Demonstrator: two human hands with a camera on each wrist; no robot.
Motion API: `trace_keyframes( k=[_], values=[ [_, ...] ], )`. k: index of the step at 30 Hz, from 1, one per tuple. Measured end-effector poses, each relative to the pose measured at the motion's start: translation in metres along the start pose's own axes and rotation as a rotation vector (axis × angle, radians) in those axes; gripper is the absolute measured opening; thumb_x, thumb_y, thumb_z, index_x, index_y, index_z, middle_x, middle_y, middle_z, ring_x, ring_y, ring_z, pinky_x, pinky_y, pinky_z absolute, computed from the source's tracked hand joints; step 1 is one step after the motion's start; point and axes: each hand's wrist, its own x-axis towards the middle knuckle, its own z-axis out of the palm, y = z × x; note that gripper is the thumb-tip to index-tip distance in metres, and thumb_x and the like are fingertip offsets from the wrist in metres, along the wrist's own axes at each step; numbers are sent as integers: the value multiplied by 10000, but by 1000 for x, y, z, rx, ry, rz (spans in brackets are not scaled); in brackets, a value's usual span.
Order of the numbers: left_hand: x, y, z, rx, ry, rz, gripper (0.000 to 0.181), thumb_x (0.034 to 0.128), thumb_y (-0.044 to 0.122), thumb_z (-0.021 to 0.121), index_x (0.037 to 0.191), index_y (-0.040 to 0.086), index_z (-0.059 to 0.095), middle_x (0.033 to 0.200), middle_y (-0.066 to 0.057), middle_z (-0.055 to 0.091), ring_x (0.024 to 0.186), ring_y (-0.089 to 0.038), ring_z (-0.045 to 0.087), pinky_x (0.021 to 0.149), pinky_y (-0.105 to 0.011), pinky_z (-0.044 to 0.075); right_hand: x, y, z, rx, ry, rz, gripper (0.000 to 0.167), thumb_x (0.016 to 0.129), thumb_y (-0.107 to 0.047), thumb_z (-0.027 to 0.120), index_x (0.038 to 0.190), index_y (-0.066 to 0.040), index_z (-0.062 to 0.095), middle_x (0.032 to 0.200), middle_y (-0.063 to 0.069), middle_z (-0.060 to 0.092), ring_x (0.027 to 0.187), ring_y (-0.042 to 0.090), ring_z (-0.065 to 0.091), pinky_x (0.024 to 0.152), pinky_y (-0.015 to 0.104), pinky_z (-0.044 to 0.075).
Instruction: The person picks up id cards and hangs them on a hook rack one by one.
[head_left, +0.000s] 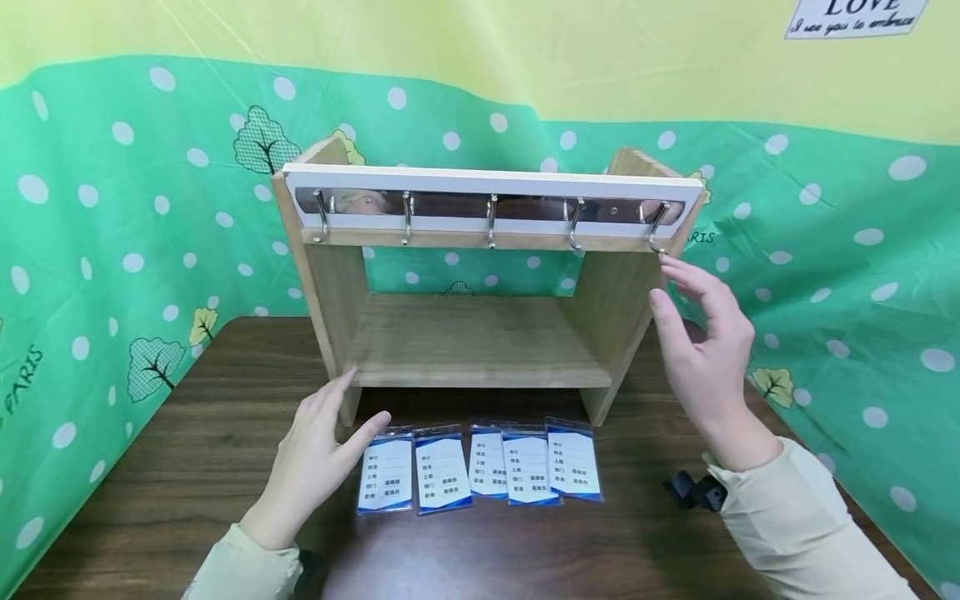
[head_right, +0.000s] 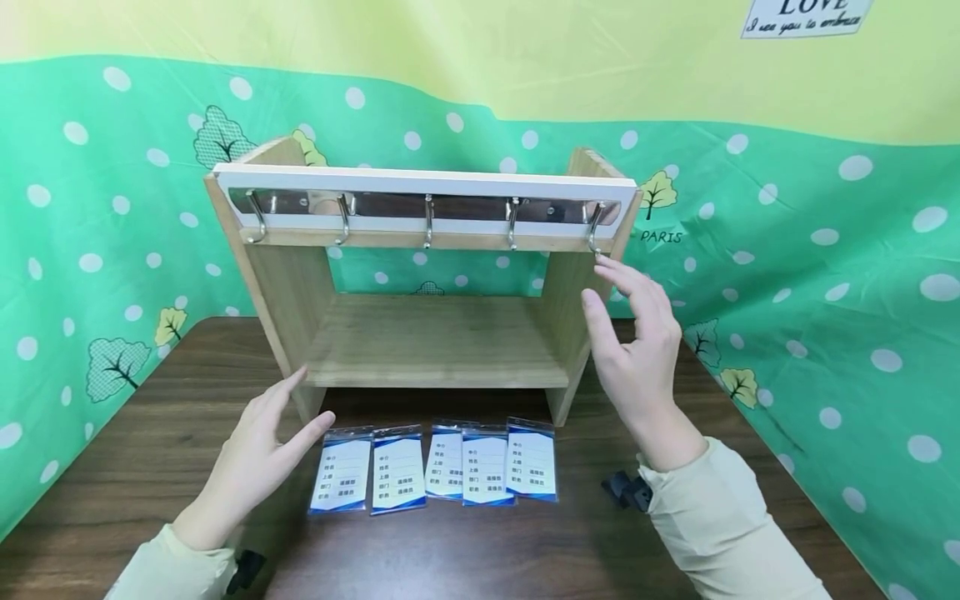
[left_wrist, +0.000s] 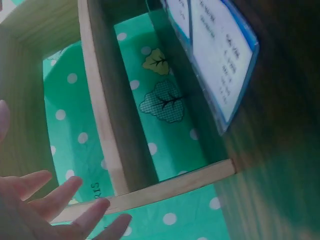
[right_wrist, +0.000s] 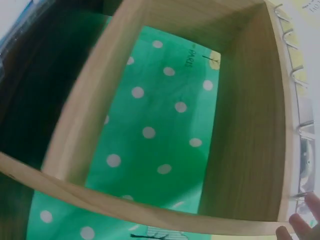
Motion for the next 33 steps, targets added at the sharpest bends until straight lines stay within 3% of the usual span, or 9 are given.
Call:
trace_keyframes(
  k=[6, 10, 14, 17, 20, 24, 28, 33],
  values=[
    [2, -4, 3, -62, -2, -38, 685, 953, 536, 578, 1505, 166, 411, 1523, -134, 437, 1386, -369, 368, 941, -725, 393, 18, -5, -4, 22, 19, -47, 229, 920, -49, 631, 1111, 65, 689, 1119, -185, 655, 1090, 23, 598, 965, 191, 460],
    [4, -8, 5, -117, 14, -30, 654, 961, 496, 590, 1479, 124, 446, 1498, -135, 466, 1379, -369, 391, 1005, -677, 382, 28, -9, -6, 26, 32, -60, 244, 926, -88, 632, 1082, 93, 684, 1084, -221, 641, 1054, 27, 602, 928, 187, 470],
    [6, -12, 9, -182, 54, -9, 568, 963, 396, 633, 1425, 88, 510, 1333, -122, 588, 1145, -290, 558, 925, -446, 491, 40, -15, -8, 57, 72, -56, 245, 916, -82, 631, 1048, 119, 672, 1043, -211, 647, 1021, 39, 598, 883, 191, 454],
    [7, -15, 11, -224, 81, -8, 491, 961, 336, 652, 1374, 87, 564, 1224, -102, 640, 988, -214, 581, 786, -283, 489, 50, -17, -10, 106, 100, -47, 237, 900, -55, 634, 1039, 135, 659, 1019, -190, 643, 997, 55, 594, 846, 195, 438],
    [7, -17, 13, -259, 93, -19, 446, 960, 322, 656, 1336, 89, 597, 1216, -82, 661, 990, -186, 589, 765, -221, 473, 59, -16, -11, 155, 111, -36, 231, 889, -36, 638, 1050, 128, 657, 1017, -163, 644, 986, 75, 596, 823, 196, 435],
    [7, -20, 16, -273, 74, -61, 433, 961, 361, 647, 1312, 109, 618, 1178, -46, 682, 934, -161, 582, 745, -219, 480, 70, -10, -13, 196, 106, 5, 224, 897, -50, 635, 1066, 90, 678, 1017, -136, 663, 964, 91, 580, 782, 206, 422],
    [8, -27, 18, -281, 18, -106, 439, 957, 379, 648, 1296, 101, 625, 1178, -73, 691, 921, -165, 599, 767, -222, 507, 80, -1, -15, 219, 75, 86, 224, 915, -73, 627, 1099, 31, 701, 1045, -94, 693, 922, 106, 552, 744, 214, 424],
    [11, -34, 21, -257, -75, -143, 495, 947, 411, 653, 1308, 74, 611, 1242, -132, 668, 1000, -226, 649, 867, -332, 533, 93, 7, -18, 171, -1, 182, 233, 946, -128, 605, 1135, -58, 723, 1062, -100, 697, 790, 64, 560, 739, 202, 446]
  ],
)
